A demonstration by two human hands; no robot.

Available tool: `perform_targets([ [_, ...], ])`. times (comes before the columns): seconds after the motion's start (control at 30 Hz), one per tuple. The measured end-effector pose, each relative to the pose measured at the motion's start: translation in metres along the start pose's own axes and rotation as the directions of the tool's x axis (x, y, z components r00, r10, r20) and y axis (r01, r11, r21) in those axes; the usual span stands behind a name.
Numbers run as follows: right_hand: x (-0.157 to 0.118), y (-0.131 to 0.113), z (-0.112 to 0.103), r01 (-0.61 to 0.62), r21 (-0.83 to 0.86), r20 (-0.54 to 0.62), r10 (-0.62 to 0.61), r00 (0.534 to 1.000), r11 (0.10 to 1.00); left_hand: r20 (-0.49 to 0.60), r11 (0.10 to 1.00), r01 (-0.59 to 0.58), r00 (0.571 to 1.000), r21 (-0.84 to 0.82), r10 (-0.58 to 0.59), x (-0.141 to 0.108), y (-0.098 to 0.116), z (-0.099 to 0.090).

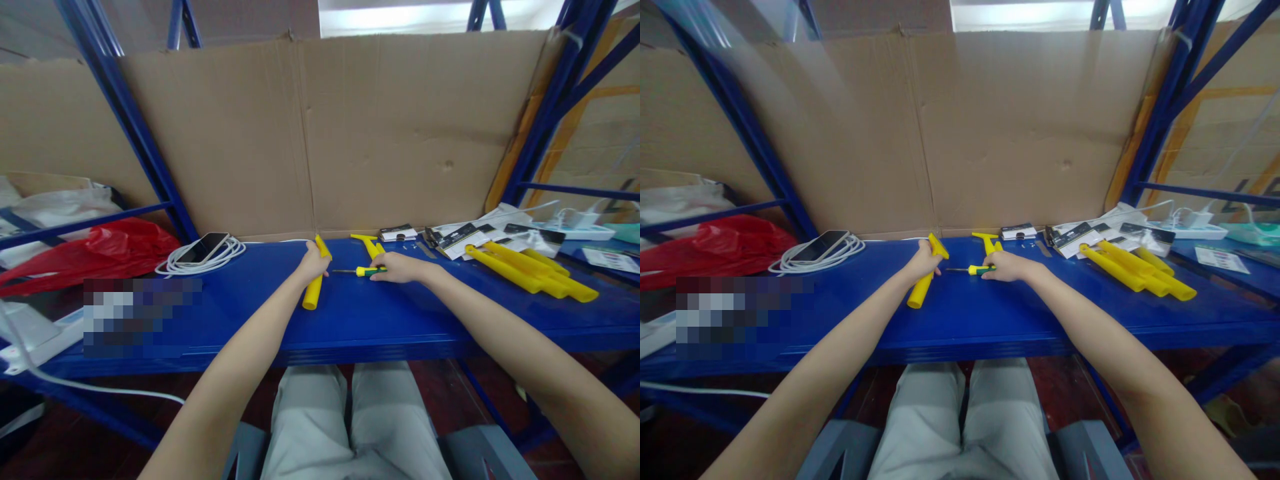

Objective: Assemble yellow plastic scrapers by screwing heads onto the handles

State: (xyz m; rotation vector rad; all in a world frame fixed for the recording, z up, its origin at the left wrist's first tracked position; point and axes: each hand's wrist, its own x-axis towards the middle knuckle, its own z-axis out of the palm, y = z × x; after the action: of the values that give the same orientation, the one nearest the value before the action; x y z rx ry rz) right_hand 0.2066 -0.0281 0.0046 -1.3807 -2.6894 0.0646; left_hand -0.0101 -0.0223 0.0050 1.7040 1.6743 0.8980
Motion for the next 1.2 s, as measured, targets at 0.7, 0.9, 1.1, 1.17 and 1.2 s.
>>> perform_targets([
  [0.7, 0.000, 0.001, -0.001, -0.105, -0.031, -0.346, 0.087, 0.934, 0.994, 0.071, 0.991, -0.103, 0.991, -0.087, 0.109, 0.002, -0.003, 0.012],
  [0.9, 0.001, 0.004, 0.001, -0.103, -0.008, -0.345, 0.094, 0.934, 0.995, 0.068, 0.987, -0.115, 0.990, -0.108, 0.123, 0.006, -0.007, 0.015],
  [1.1, 0.002, 0.006, 0.002, -0.087, -0.001, -0.343, 0.081, 0.936, 0.996, 0.058, 0.982, -0.136, 0.988, -0.130, 0.144, 0.009, -0.009, 0.018],
  [1.17, 0.002, 0.007, 0.003, -0.085, 0.000, -0.346, 0.080, 0.935, 0.996, 0.060, 0.982, -0.131, 0.988, -0.139, 0.141, 0.008, -0.009, 0.018],
  [1.2, 0.002, 0.007, 0.004, -0.085, 0.001, -0.348, 0.080, 0.934, 0.996, 0.062, 0.981, -0.129, 0.988, -0.143, 0.139, 0.007, -0.008, 0.018],
])
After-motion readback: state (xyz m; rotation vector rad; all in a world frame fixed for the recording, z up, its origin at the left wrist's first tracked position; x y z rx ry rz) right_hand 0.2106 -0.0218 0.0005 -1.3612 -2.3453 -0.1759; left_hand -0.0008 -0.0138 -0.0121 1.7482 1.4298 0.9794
